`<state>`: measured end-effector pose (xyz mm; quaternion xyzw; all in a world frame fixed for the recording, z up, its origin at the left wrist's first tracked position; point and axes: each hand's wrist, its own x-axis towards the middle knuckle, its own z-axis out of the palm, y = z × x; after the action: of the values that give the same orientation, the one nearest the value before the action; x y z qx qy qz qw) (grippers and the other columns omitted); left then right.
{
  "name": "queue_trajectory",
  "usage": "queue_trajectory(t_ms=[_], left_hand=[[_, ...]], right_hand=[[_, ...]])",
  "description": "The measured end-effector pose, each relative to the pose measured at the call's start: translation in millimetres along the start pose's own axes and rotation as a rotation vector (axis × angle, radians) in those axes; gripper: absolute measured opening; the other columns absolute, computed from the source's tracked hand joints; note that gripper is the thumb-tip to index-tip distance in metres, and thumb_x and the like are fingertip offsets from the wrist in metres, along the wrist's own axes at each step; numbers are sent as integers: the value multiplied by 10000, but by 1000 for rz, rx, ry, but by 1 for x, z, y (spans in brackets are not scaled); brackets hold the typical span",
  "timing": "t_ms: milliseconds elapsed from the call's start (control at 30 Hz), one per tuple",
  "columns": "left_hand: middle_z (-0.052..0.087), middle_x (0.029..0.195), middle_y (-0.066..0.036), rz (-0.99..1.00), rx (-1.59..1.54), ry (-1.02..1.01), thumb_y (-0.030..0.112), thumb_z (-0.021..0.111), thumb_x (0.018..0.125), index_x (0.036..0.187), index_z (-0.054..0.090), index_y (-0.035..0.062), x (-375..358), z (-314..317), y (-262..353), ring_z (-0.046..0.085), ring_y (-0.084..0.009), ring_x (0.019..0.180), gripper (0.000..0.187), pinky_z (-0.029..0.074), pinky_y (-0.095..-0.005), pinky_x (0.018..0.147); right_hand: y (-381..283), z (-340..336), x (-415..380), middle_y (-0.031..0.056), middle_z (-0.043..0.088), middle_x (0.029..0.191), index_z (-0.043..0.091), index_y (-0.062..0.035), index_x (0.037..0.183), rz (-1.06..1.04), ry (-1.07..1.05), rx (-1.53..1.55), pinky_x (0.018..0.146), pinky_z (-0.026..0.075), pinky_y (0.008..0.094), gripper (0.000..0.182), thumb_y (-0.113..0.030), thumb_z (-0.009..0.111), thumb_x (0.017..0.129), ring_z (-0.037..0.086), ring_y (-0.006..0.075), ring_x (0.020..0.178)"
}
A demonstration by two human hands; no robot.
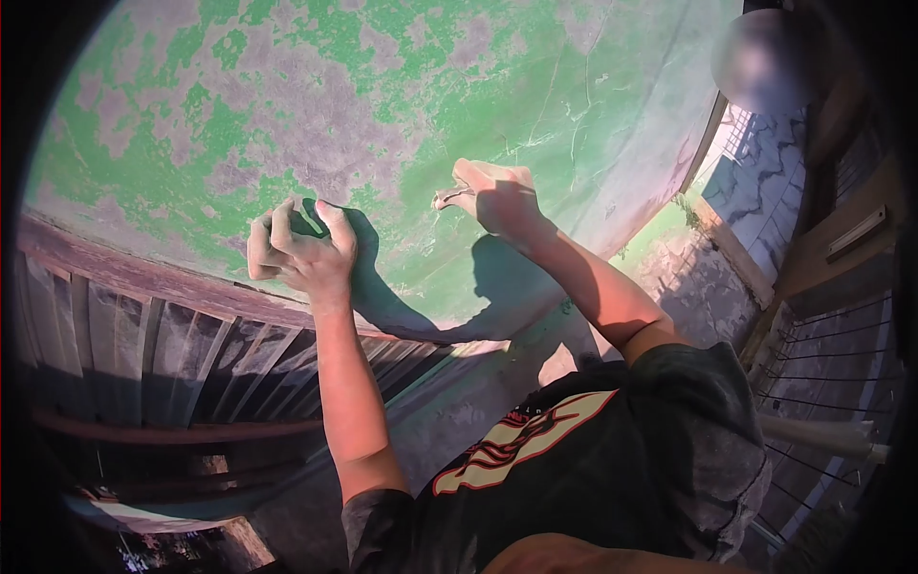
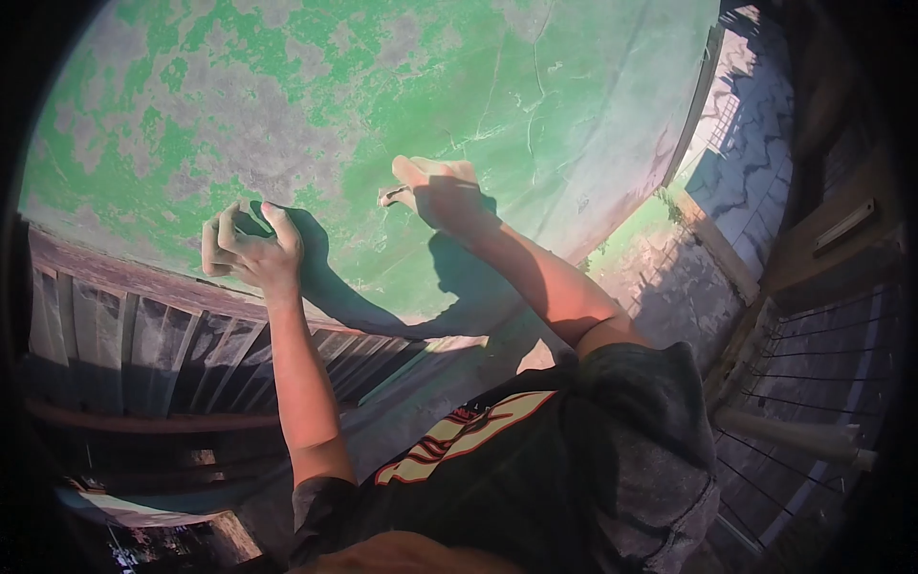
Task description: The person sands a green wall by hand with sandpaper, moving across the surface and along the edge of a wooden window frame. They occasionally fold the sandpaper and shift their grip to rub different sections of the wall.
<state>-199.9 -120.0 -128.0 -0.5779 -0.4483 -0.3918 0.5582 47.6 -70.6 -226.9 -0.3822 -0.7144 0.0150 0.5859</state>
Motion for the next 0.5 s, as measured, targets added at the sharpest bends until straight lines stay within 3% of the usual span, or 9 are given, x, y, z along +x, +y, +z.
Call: queue_trajectory(t_ms=[67, 100, 133, 233, 300, 367, 467, 500], left_hand=[[461, 1304, -122, -5, 40, -21, 269, 754, 873, 1306, 552, 161, 1, -1, -1, 406, -321, 1254, 490, 321, -480, 1059], [490, 1413, -132, -14, 20, -2, 328, 710, 921, 1371, 566, 164, 2, 0, -1, 418, -347, 1385, 500, 293, -482, 1129], [490, 1413, -132, -13, 14, -2, 328, 710, 921, 1371, 566, 164, 2, -2, -1, 418, -347, 1385, 500, 293, -482, 1129], [407, 1688, -105, -20, 218, -184, 428, 550, 1013, 1575, 516, 208, -5, -9, 4, 370, -337, 1569, 605, 213, -510, 1245], [408, 1688, -115, -54, 193, -182, 424, 559, 1007, 1570, 528, 208, -6, -4, 12, 370, -342, 1566, 603, 205, -515, 1251], [403, 1692, -135, -87, 198, -209, 413, 575, 998, 1558, 551, 207, -8, -5, 15, 365, -348, 1566, 597, 194, -522, 1260], [417, 1685, -133, -88, 154, -191, 409, 579, 995, 1558, 553, 208, -9, -5, 13, 364, -348, 1567, 599, 179, -525, 1265], [417, 1685, -133, -95, 159, -195, 409, 579, 995, 1558, 553, 208, -12, -8, 10, 364, -348, 1567, 599, 179, -525, 1265]], right_hand=[[0, 2, 0, 72, 511, 610, 545, -84, 808, -15, 27, -56, 517, 437, 391, 562, -515, 900, 748, 540, 265, 535], [5, -3, -1, 72, 511, 610, 545, -84, 808, -14, 24, -59, 517, 437, 391, 562, -515, 900, 748, 540, 265, 535], [13, -9, -1, 74, 565, 649, 557, -88, 821, 28, 34, -62, 515, 446, 397, 539, -511, 886, 764, 578, 276, 553], [36, -27, 5, 73, 620, 691, 569, -94, 833, 101, 99, -60, 511, 455, 400, 518, -502, 881, 772, 617, 282, 573], [39, -25, 7, 70, 621, 695, 568, -95, 833, 131, 147, -54, 509, 454, 396, 521, -497, 890, 764, 618, 278, 574], [28, -8, 4, 60, 551, 629, 542, -102, 756, 25, 222, 13, 483, 424, 357, 536, -435, 959, 703, 529, 237, 506], [10, 18, -2, 63, 538, 623, 545, -105, 745, -137, 231, -48, 481, 424, 364, 527, -412, 970, 693, 529, 234, 505], [10, 15, -2, 57, 535, 619, 578, -103, 794, -100, 204, -41, 482, 435, 357, 518, -422, 971, 685, 531, 239, 494]])
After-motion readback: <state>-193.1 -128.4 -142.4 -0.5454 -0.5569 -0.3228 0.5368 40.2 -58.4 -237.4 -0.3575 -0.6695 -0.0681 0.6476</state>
